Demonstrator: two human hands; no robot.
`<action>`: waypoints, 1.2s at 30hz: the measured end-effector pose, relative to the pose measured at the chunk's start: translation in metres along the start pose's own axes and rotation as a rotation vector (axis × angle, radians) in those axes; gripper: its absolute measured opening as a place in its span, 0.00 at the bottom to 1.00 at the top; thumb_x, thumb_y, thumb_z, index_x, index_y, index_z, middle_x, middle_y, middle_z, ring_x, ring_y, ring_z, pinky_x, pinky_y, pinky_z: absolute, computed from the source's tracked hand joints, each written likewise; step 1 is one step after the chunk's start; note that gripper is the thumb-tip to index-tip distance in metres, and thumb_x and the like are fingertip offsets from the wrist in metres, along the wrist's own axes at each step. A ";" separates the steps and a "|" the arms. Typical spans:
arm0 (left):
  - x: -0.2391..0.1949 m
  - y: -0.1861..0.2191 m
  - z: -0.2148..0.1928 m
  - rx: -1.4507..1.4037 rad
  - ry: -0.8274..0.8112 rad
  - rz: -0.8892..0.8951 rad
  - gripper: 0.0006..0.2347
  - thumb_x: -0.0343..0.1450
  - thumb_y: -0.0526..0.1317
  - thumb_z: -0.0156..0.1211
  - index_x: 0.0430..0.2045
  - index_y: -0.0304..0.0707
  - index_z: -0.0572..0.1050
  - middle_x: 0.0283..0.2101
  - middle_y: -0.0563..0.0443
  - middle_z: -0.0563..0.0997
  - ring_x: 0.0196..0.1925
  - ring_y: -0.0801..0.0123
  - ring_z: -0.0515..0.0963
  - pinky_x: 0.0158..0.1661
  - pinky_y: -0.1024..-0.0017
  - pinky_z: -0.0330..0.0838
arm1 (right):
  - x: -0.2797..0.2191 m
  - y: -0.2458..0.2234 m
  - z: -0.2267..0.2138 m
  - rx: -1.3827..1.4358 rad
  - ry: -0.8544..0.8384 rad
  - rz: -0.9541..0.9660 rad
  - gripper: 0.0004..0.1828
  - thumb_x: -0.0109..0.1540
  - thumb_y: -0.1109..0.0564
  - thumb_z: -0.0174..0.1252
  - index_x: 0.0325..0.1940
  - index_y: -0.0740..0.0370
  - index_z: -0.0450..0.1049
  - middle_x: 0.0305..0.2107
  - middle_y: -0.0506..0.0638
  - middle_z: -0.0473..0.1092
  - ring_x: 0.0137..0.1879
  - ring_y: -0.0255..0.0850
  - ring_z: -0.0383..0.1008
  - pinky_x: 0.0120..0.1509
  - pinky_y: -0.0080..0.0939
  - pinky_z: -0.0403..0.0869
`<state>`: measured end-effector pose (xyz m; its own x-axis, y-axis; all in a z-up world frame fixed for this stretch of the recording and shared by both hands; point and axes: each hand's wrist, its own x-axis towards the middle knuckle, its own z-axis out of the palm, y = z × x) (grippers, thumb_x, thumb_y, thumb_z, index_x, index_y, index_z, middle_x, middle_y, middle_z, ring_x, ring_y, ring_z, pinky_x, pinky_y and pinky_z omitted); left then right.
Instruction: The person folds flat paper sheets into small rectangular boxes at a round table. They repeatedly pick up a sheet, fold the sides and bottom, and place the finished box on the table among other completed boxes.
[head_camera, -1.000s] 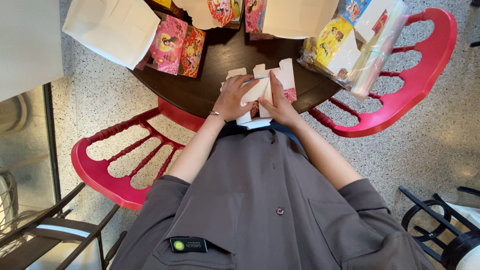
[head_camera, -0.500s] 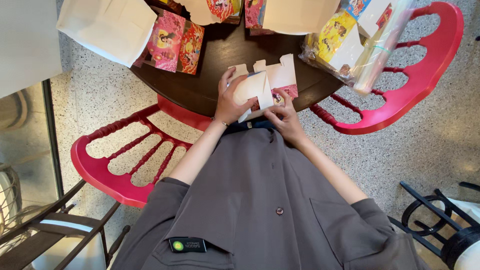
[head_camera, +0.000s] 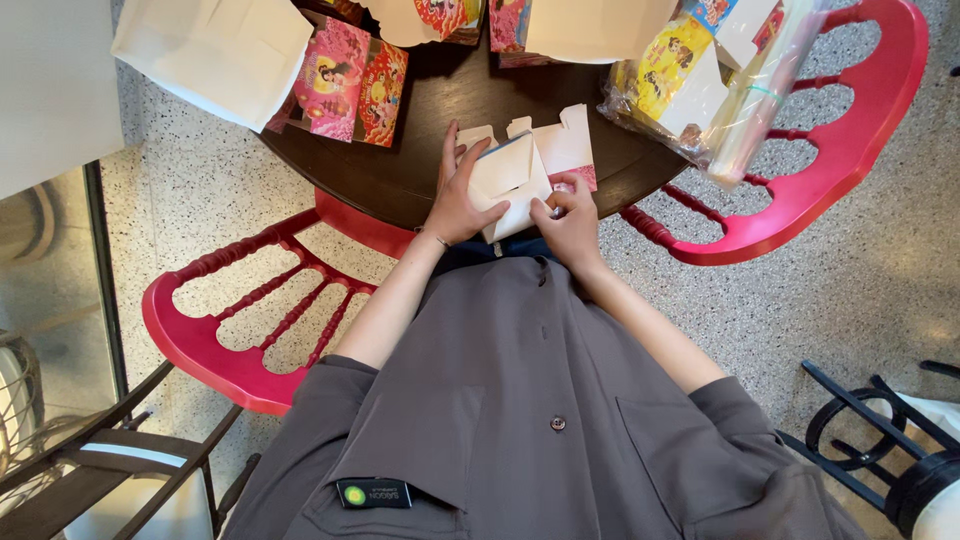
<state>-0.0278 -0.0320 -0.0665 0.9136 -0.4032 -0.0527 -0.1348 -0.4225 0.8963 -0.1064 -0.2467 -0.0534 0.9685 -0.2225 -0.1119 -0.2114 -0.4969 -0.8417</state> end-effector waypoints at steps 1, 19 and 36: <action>0.002 0.000 -0.001 0.003 0.000 -0.006 0.40 0.59 0.50 0.75 0.67 0.40 0.63 0.77 0.33 0.40 0.71 0.41 0.62 0.68 0.52 0.62 | -0.001 -0.007 -0.001 -0.088 0.041 -0.020 0.14 0.59 0.52 0.68 0.25 0.64 0.76 0.52 0.56 0.71 0.50 0.50 0.77 0.51 0.46 0.75; -0.005 -0.005 0.029 -0.167 0.207 -0.081 0.37 0.68 0.45 0.72 0.71 0.40 0.56 0.78 0.32 0.43 0.77 0.44 0.58 0.72 0.56 0.60 | 0.029 -0.015 -0.014 -0.156 -0.264 0.025 0.14 0.59 0.47 0.69 0.33 0.61 0.84 0.48 0.57 0.69 0.55 0.52 0.71 0.59 0.48 0.70; -0.016 -0.005 0.027 -0.147 0.159 -0.108 0.33 0.69 0.44 0.71 0.67 0.38 0.59 0.70 0.33 0.60 0.69 0.48 0.70 0.67 0.58 0.67 | 0.003 0.035 0.023 0.398 -0.124 -0.008 0.33 0.67 0.59 0.62 0.74 0.62 0.58 0.68 0.55 0.57 0.72 0.44 0.61 0.76 0.44 0.63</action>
<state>-0.0519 -0.0453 -0.0815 0.9702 -0.2242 -0.0918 0.0134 -0.3287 0.9443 -0.1077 -0.2455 -0.0950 0.9835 -0.1054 -0.1471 -0.1602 -0.1296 -0.9785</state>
